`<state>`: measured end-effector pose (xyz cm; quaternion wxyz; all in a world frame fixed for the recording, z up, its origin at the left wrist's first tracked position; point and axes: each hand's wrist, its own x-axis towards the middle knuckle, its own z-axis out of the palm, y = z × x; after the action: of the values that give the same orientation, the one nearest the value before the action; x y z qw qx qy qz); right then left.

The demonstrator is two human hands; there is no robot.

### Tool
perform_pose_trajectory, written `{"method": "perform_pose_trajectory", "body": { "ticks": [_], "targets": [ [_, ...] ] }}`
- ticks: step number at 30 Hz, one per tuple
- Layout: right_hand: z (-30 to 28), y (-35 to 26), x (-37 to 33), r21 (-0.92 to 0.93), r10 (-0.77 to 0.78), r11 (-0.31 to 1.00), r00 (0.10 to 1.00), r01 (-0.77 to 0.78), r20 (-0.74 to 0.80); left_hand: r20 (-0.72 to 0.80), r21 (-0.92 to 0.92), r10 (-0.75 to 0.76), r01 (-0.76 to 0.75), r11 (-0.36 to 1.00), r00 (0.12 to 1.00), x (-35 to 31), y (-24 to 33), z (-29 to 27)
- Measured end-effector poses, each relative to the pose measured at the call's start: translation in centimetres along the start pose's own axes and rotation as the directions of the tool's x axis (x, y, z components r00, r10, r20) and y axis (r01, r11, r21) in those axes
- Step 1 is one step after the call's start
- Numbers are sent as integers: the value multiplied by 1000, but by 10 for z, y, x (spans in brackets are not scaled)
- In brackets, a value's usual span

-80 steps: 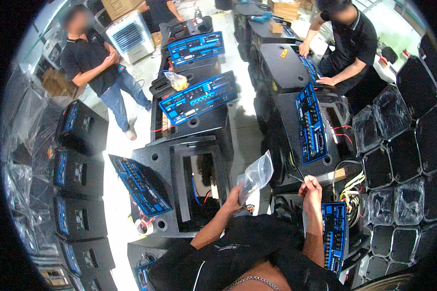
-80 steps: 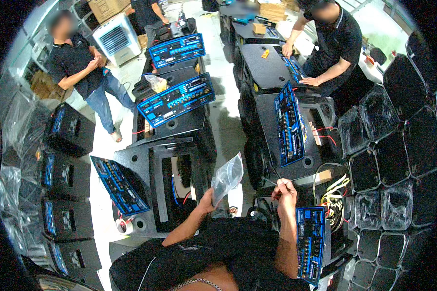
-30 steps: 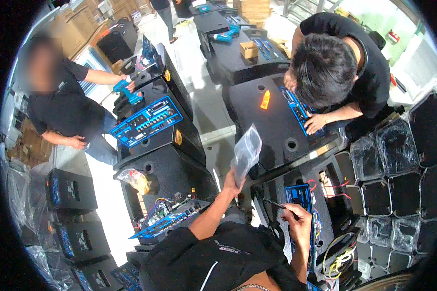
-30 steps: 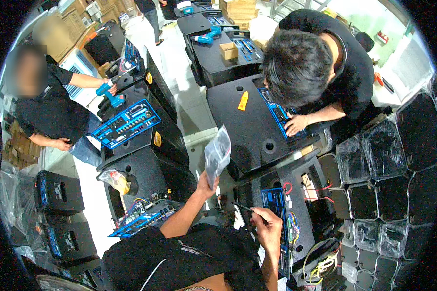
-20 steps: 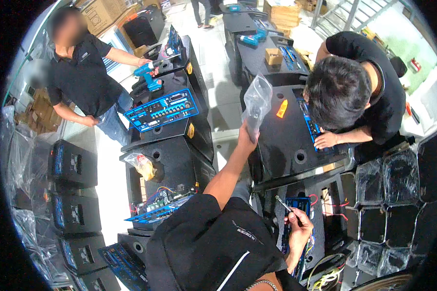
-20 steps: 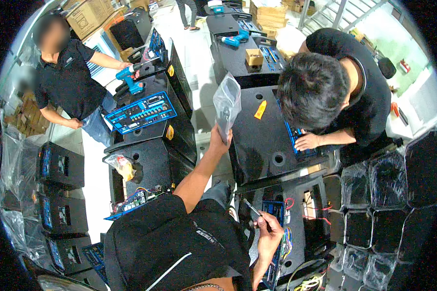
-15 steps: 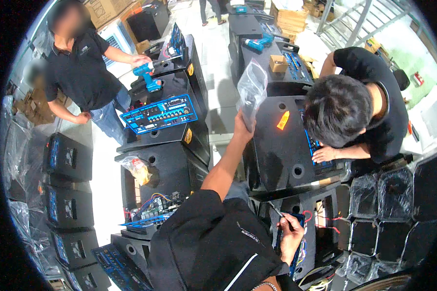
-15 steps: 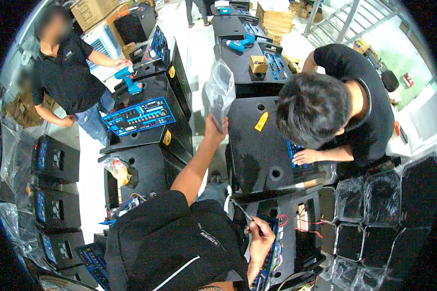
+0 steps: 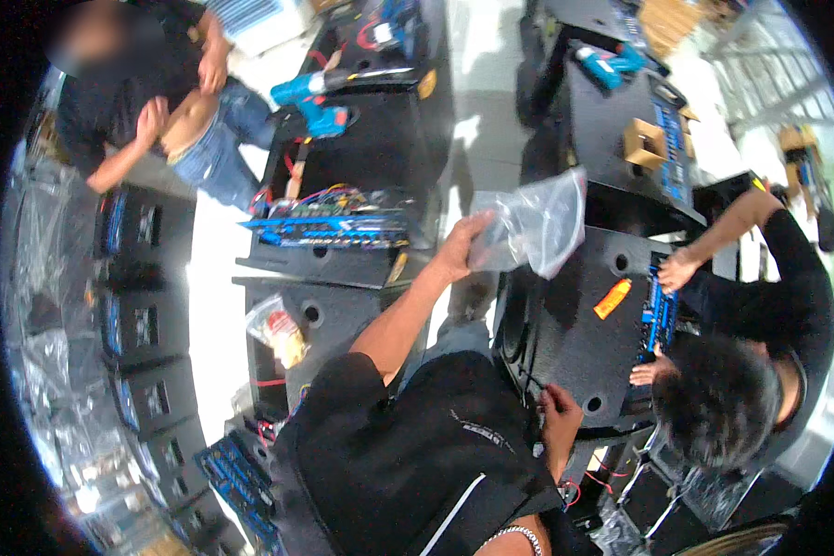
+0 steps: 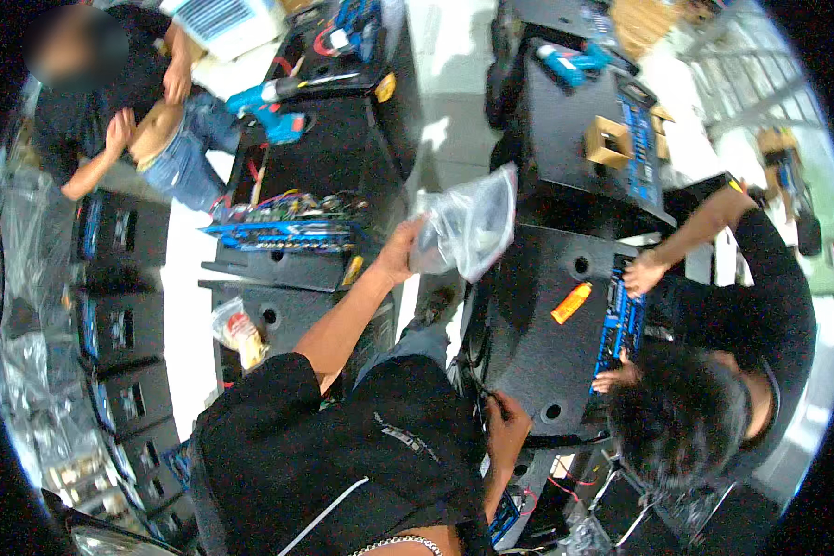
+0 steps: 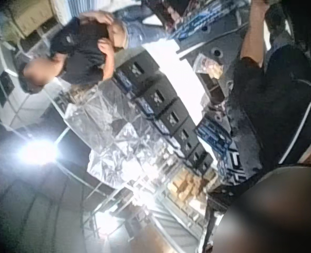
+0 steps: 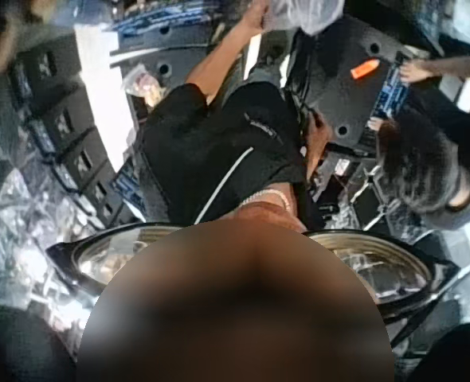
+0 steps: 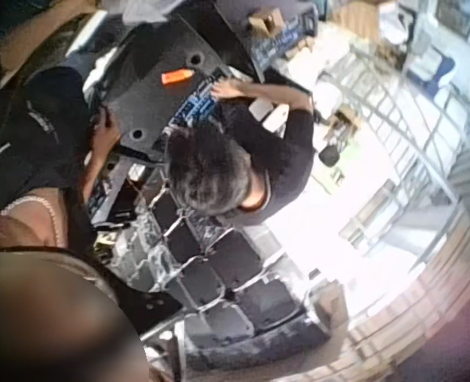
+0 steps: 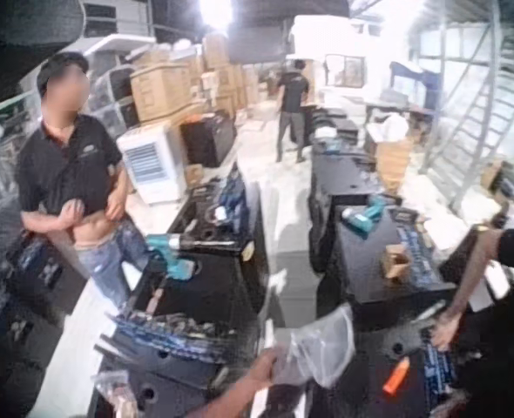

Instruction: The person assembles electronic components into a large black speaker cabinet. They insert small black parts from a plastic bag into the blue control panel, connect wires, and use a power drill to secure components. Other workers are visible in the background performing similar assembly tasks.

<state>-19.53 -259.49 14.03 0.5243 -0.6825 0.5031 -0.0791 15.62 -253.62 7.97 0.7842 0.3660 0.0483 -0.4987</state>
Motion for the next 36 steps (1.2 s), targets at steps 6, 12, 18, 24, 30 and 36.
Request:
{"method": "perform_pose_trajectory", "body": {
  "ticks": [6,12,18,24,30,36],
  "targets": [
    [15,-25,58,-77,-120,987,962,142,244,-109,145,-93,109,983,990,-51,-13,-39],
    [20,-40,80,8,-147,988,938,152,314,-105,77,-132,140,987,986,-91,-22,-31],
    [25,-30,57,81,-151,988,938,132,311,-62,313,-93,108,944,994,-95,-28,-41],
    [28,-35,44,25,-139,990,950,138,278,-7,239,-35,36,970,999,-106,-3,-21],
    [31,-52,90,23,-209,977,939,210,272,2,126,-5,4,992,1000,-84,6,-32],
    [47,-67,171,-18,-371,917,868,398,330,-13,86,46,-45,995,999,-77,45,-37]
  ]
}}
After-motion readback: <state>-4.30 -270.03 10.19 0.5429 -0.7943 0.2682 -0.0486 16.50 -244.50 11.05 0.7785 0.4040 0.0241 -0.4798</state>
